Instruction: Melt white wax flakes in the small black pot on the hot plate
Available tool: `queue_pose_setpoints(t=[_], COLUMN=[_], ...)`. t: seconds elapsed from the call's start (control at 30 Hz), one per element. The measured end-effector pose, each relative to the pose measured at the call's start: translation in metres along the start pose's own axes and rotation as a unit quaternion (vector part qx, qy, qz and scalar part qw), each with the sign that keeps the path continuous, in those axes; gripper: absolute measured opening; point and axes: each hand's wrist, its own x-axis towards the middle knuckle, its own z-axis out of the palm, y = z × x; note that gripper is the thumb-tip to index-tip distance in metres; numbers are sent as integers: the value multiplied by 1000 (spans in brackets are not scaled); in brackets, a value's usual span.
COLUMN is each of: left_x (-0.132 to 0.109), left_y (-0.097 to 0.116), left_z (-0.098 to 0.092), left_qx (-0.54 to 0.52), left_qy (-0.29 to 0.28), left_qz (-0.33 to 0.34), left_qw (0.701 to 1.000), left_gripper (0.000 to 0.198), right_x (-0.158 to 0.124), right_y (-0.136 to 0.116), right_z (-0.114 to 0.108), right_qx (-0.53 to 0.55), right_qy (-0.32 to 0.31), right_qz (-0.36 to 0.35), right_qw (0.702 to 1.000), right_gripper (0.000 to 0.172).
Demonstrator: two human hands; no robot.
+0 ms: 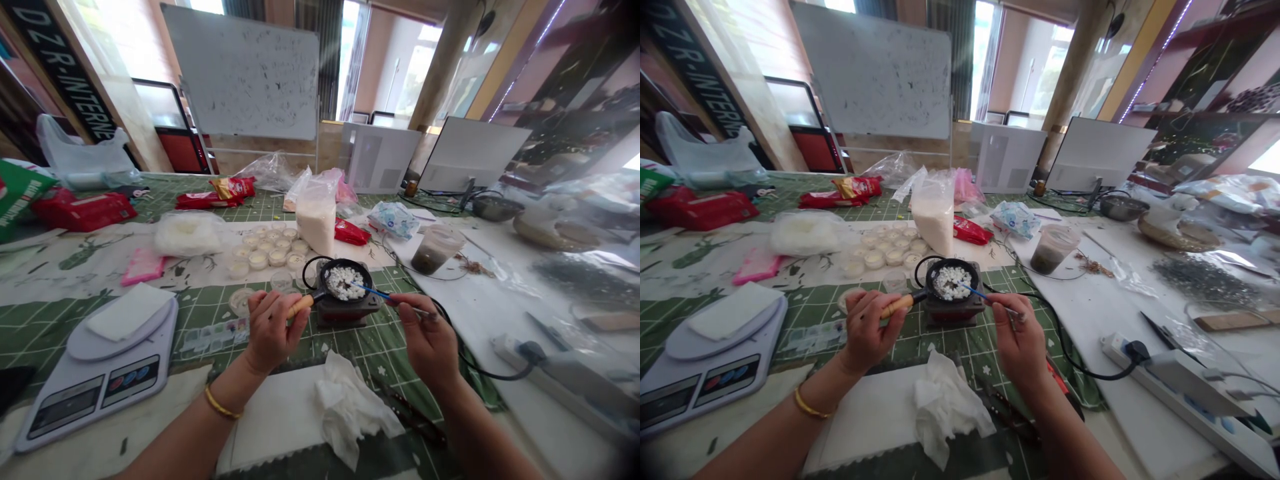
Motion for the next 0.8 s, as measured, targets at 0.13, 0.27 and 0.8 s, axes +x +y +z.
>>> queue_pose_setpoints(t=[0.13,0.27,0.8], left_x=[0,0,1], left_y=[-1,-2,-1], left_z=[1,1,0], left_qx=[1,7,9], left_qy=[0,0,1], left_qz=[3,4,2], left_qw=[1000,1000,1000], left_gripper=[15,14,11], right_x=[0,2,0], right_y=[-3,1,3], right_z=[-2,-1,2], right_qx=[10,-34,-12], right_qy=[32,-17,10], right_qz=[25,24,-6], right_qw=[999,999,1000], right_gripper=[15,17,15])
